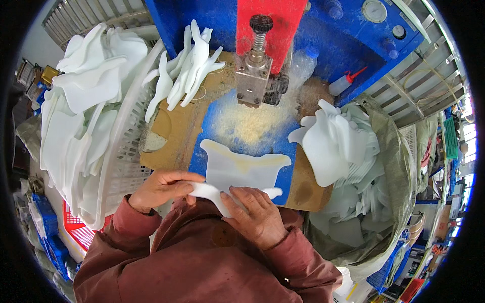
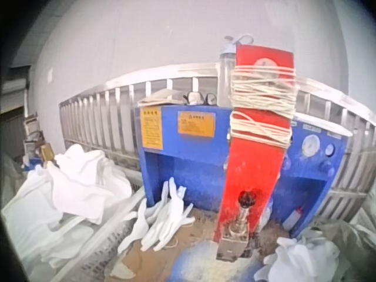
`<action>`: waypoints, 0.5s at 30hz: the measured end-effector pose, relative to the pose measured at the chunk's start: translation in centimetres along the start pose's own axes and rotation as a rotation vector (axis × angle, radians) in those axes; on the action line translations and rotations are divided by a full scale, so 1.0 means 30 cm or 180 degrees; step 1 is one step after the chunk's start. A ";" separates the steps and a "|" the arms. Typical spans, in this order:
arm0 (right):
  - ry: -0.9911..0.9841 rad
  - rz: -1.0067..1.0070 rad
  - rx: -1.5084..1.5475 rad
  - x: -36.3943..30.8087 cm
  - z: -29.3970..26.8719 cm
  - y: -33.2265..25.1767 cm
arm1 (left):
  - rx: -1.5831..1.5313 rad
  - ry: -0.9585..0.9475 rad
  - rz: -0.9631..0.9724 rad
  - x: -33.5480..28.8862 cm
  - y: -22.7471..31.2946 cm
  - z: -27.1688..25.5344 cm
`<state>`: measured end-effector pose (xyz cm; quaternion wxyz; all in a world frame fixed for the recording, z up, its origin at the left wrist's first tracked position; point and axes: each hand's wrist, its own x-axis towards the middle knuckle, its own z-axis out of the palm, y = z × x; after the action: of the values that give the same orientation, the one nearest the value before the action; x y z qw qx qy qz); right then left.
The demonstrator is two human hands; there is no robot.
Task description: The person repeatedly picks up white fabric pieces, positions them under a vertical press on a blue machine, and trims the edges. Trimmed pieces are placed into a white basket beside the machine. The process is repeated continuously throughout the clip.
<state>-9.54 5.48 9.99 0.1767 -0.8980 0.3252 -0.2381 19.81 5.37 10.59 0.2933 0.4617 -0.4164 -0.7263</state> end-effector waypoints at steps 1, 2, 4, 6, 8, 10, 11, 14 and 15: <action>-0.0030 0.0123 0.0113 0.000 -0.003 0.006 | -0.0148 0.0006 0.0012 0.015 -0.012 -0.006; -0.0042 0.0221 0.0216 0.002 -0.009 0.013 | -0.0044 0.0134 0.0073 0.031 -0.021 -0.017; -0.0155 0.0289 0.0138 0.012 -0.029 0.033 | 0.0172 0.0409 0.0161 0.065 -0.037 -0.045; -0.0339 0.0330 0.0047 0.027 -0.046 0.055 | 0.0176 0.0497 0.0425 0.098 -0.058 -0.055; -0.0441 0.0262 0.0018 0.051 -0.048 0.080 | 0.0179 0.0600 0.0512 0.126 -0.079 -0.061; -0.0625 0.0310 -0.0038 0.079 -0.035 0.107 | 0.0583 0.0826 0.0495 0.161 -0.098 -0.069; -0.0585 0.0290 -0.0059 0.094 -0.023 0.122 | 0.0714 0.0910 0.0535 0.180 -0.107 -0.073; -0.0570 0.0298 -0.0105 0.136 0.020 0.168 | 0.1844 0.1423 0.1092 0.238 -0.129 -0.089; -0.0577 0.0309 -0.0121 0.149 0.036 0.182 | 0.1981 0.1550 0.1217 0.256 -0.133 -0.097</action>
<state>-8.67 -1.30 7.93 0.1997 -0.9022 0.3555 -0.1408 19.21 0.08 3.17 0.3590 0.6004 -0.6121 -0.3689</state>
